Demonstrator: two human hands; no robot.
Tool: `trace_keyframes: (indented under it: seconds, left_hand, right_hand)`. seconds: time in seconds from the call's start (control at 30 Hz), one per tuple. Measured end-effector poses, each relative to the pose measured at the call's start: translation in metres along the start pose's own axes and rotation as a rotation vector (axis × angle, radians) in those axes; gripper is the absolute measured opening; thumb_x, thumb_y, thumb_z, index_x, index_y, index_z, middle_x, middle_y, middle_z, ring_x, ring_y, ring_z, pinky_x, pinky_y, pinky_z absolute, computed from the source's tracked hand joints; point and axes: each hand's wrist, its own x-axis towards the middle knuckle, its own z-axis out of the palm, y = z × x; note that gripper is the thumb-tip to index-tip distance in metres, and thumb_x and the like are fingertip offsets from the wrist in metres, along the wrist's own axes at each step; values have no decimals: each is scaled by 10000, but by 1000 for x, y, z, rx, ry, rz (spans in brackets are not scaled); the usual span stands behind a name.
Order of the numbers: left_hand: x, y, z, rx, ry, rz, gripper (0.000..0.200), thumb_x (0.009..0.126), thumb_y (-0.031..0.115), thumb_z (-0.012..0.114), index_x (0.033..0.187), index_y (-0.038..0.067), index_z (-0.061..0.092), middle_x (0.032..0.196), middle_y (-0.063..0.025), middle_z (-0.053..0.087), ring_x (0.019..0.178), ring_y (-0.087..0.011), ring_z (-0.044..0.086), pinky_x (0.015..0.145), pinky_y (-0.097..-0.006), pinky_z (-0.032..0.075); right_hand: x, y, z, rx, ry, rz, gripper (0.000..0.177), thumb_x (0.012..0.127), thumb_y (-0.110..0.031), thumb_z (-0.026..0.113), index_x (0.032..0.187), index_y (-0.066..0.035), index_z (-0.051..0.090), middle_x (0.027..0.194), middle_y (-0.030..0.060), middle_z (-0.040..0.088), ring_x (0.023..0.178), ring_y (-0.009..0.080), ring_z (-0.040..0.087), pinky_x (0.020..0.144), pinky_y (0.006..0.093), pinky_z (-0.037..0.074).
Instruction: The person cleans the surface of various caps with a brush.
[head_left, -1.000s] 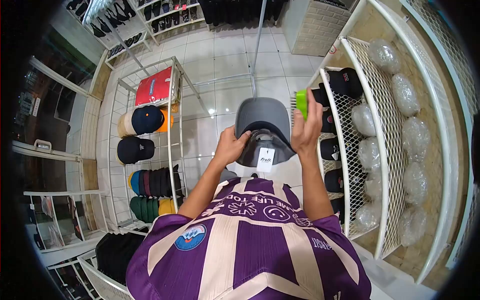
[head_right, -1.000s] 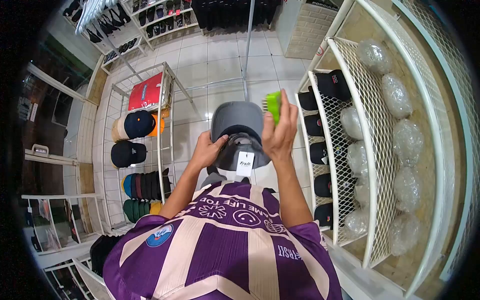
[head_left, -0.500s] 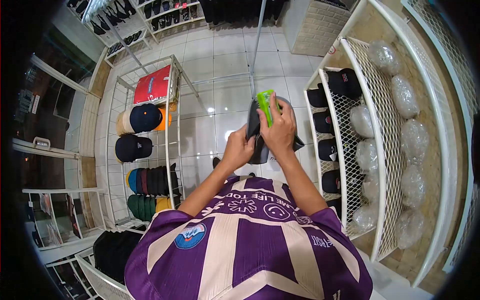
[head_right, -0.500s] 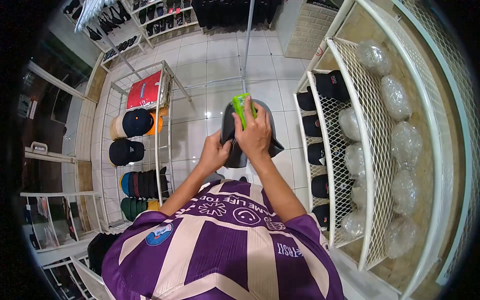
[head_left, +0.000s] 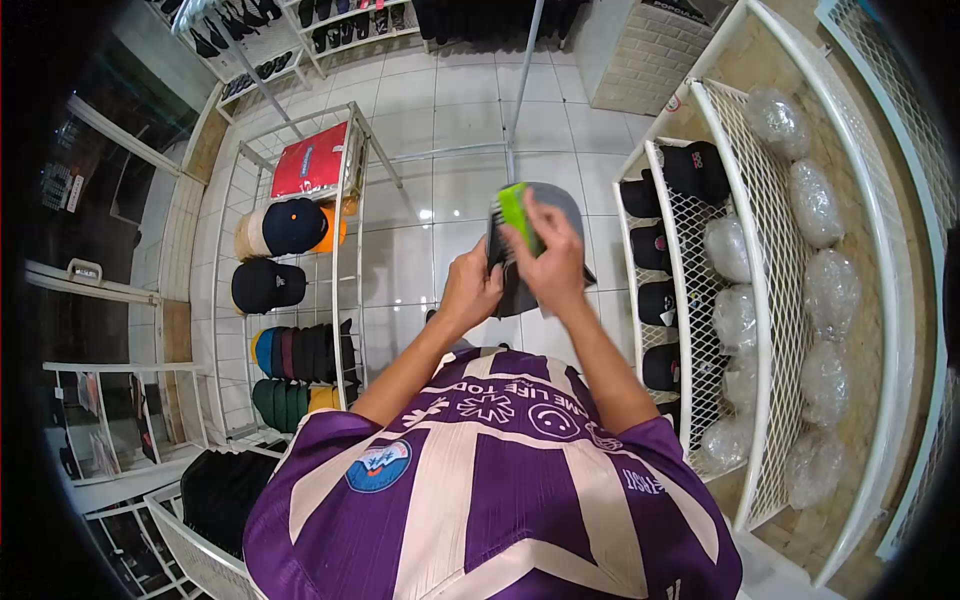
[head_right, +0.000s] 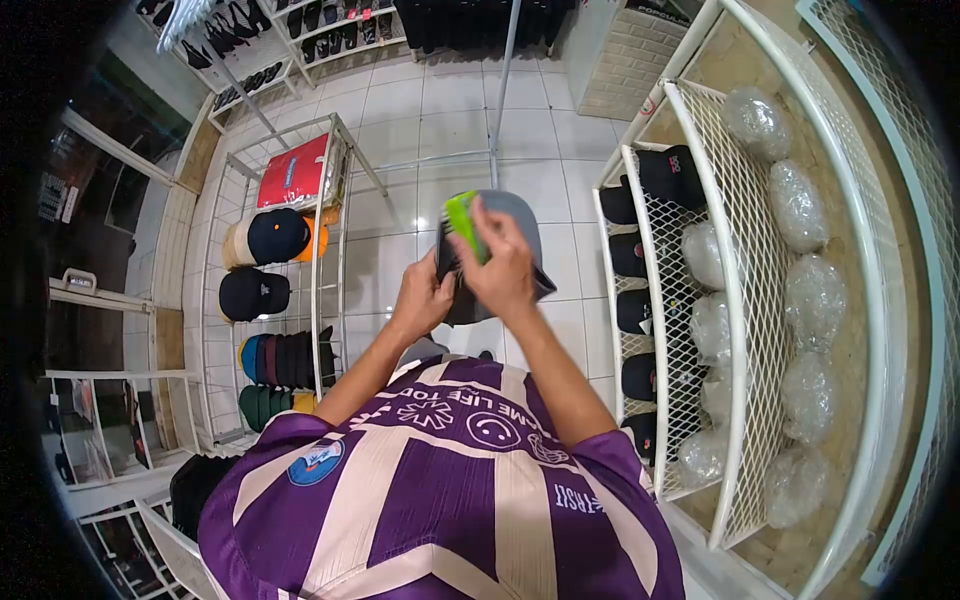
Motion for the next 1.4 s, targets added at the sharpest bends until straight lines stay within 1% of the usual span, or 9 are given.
trace_keyframes:
  seconds: [0.1, 0.23, 0.4, 0.5, 0.77, 1.13, 1.27, 1.33, 1.4]
  left_hand:
    - [-9, 13, 1, 68, -6, 93, 350, 847, -25, 576, 1197, -7, 578, 701, -277, 615, 654, -457, 649, 603, -503, 495]
    - [-6, 0, -3, 29, 1, -34, 364, 853, -16, 580, 1217, -21, 588, 704, -278, 614, 673, -471, 643, 603, -473, 502]
    - [6, -14, -1, -308, 237, 56, 351, 895, 25, 615, 1239, -42, 602, 813, -178, 714, 635, -181, 665, 602, -344, 521]
    - [6, -15, -5, -221, 170, 94, 322, 904, 32, 621, 1219, -36, 622, 908, -137, 738, 707, -121, 657, 646, -298, 530]
    - [21, -26, -43, -401, 7, -150, 169, 971, 115, 626, 1015, -43, 670, 869, 5, 674, 753, -76, 568, 667, -271, 469]
    - [55, -40, -153, -113, 152, -55, 287, 954, 216, 569, 975, -56, 657, 782, -274, 660, 748, -439, 664, 699, -461, 502]
    - [69, -73, -179, -195, 178, -39, 309, 963, 225, 608, 925, -79, 645, 689, -144, 639, 652, -148, 545, 619, -380, 459]
    - [72, -83, -193, -207, 129, -22, 291, 946, 220, 585, 954, -64, 651, 755, -275, 640, 723, -451, 642, 682, -471, 488]
    - [76, -92, -205, -192, 131, -18, 291, 944, 220, 589, 948, -65, 651, 750, -274, 638, 714, -442, 643, 679, -473, 484]
  right_hand:
    - [14, 10, -6, -415, 100, -136, 554, 925, -299, 753, 1380, -13, 619, 1069, 201, 657, 953, 359, 662, 836, 418, 533]
    - [-3, -12, 15, 258, -47, 108, 559, 904, -316, 763, 1385, -63, 635, 1104, 187, 663, 941, 351, 661, 857, 403, 524]
    - [15, -13, -21, -428, 198, -230, 550, 790, -160, 823, 1322, -103, 695, 1132, 122, 634, 1051, 328, 606, 890, 413, 507]
    - [18, 2, -12, 20, 110, -21, 569, 776, -138, 826, 1328, -108, 691, 1138, 135, 632, 1067, 337, 582, 927, 425, 488]
    - [27, -13, 27, -503, 117, -326, 607, 806, -183, 793, 1393, -158, 641, 1233, 138, 615, 1120, 342, 566, 983, 469, 449]
    - [53, -41, 134, -450, 122, -212, 589, 870, -188, 757, 1428, -87, 597, 1271, 211, 588, 1130, 382, 566, 965, 481, 444]
    - [55, -49, 175, -377, 28, -324, 610, 880, -213, 750, 1448, -79, 572, 1271, 232, 581, 1142, 386, 562, 966, 490, 438]
    - [73, -47, 183, -451, 79, -285, 612, 879, -205, 751, 1448, -73, 570, 1274, 234, 582, 1144, 389, 560, 969, 488, 439]
    - [79, -50, 197, -416, 218, -108, 604, 877, -189, 753, 1440, -62, 575, 1280, 238, 583, 1147, 395, 557, 972, 481, 440]
